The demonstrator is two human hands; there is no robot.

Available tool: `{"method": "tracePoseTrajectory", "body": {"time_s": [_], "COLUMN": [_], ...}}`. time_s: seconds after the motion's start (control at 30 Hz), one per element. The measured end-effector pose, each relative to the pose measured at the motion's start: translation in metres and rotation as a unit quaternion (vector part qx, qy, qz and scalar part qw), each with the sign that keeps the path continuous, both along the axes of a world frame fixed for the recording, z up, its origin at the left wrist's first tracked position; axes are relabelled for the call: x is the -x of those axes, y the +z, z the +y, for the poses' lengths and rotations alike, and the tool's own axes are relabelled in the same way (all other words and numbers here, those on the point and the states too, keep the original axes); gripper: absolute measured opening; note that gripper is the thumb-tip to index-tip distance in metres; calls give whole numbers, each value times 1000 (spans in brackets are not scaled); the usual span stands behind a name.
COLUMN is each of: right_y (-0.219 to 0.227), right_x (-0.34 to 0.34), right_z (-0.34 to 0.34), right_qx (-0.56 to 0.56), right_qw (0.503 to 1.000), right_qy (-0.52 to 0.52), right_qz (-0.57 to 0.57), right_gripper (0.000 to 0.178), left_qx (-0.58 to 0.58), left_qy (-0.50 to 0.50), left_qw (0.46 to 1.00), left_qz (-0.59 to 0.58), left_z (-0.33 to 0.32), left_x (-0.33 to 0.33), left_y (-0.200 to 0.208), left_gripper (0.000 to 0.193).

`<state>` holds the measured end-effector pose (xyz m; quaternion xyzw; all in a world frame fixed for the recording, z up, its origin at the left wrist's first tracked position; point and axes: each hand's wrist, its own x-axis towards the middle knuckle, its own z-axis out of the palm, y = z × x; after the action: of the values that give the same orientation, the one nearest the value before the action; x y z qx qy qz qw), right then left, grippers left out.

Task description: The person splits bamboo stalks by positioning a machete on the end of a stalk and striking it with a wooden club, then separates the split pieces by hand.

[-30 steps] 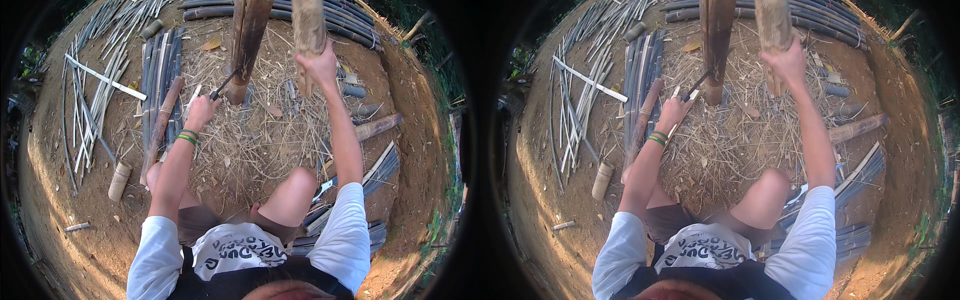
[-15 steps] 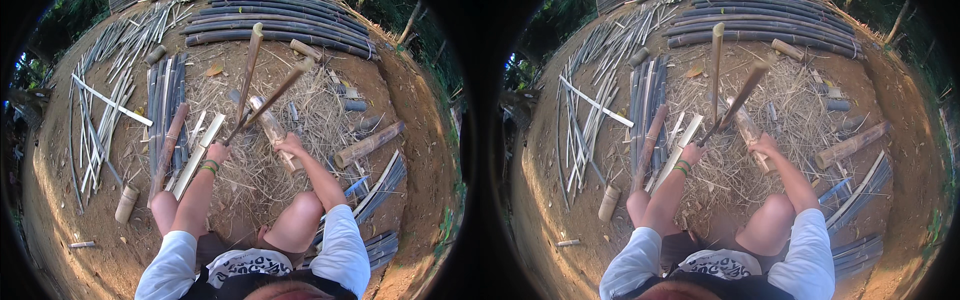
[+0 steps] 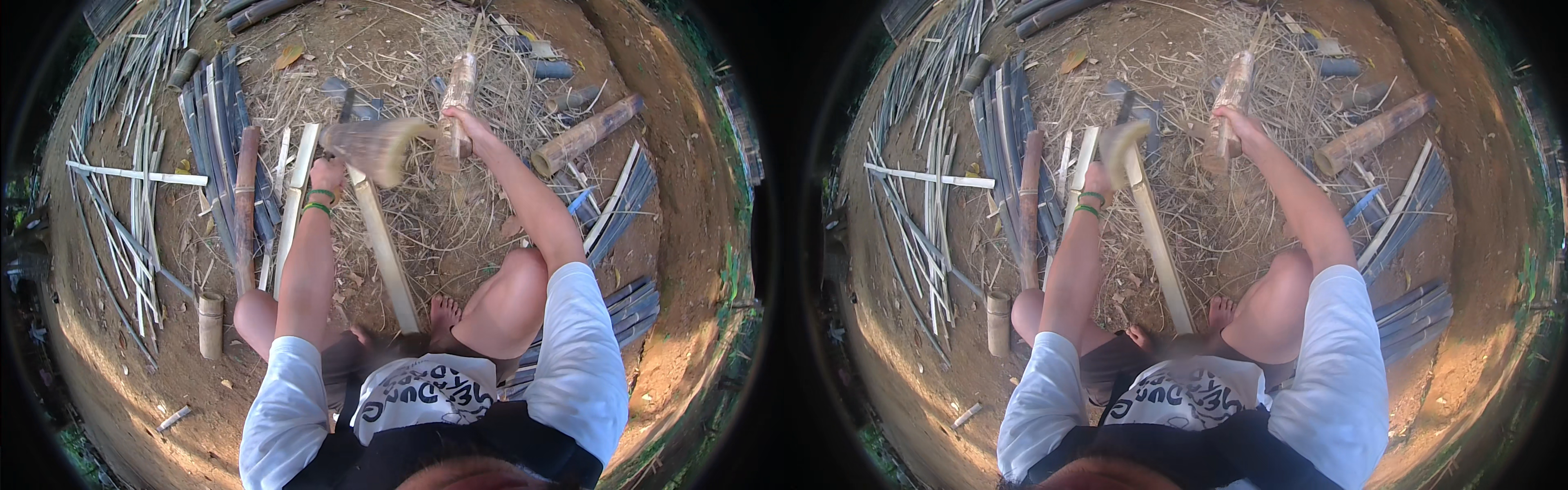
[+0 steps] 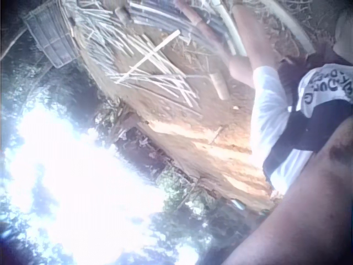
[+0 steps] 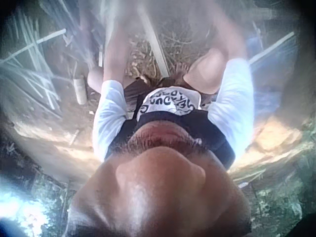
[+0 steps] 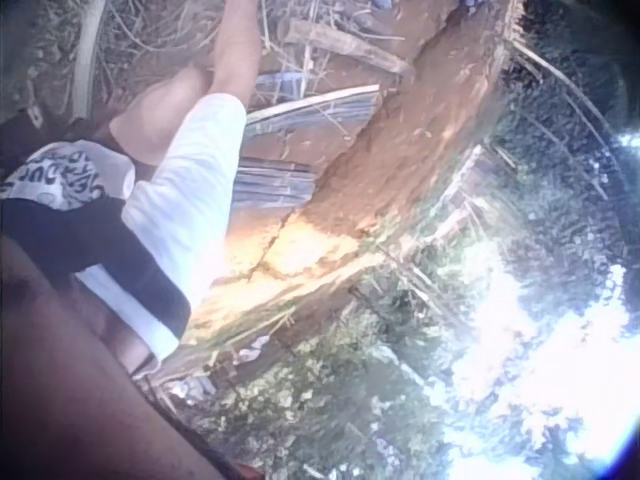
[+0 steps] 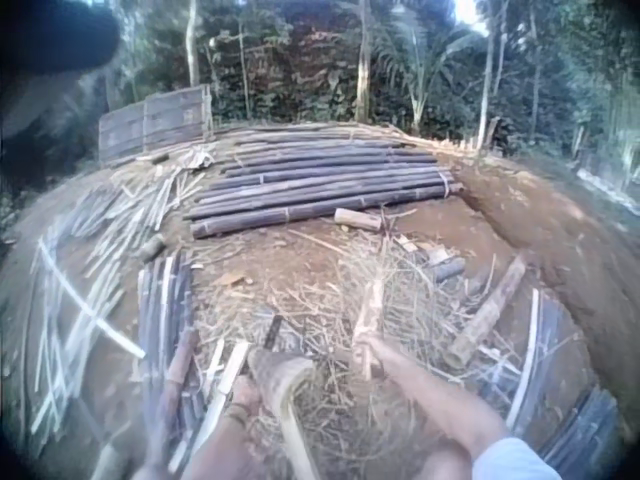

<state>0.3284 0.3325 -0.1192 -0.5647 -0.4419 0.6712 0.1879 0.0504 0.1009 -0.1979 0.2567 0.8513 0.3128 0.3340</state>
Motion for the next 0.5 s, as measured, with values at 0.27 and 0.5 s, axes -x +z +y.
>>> {"method": "tracePoseTrajectory", "body": {"time_s": [0.27, 0.5], "right_y": [-78, -110], "right_x": [-95, -129], "right_z": [46, 30], "right_qx": [-148, -127], "right_qw": [955, 930], "right_qy": [-53, -24], "right_qz": [-252, -344], "right_gripper": [73, 92], "left_qx": [-199, -202], "left_qy": [218, 189], "left_qw": [882, 932], "left_qz": [-368, -236], "left_z": [-69, -63], "left_x": [-31, -63], "left_y": [-13, 17], "left_gripper": [58, 55]}}
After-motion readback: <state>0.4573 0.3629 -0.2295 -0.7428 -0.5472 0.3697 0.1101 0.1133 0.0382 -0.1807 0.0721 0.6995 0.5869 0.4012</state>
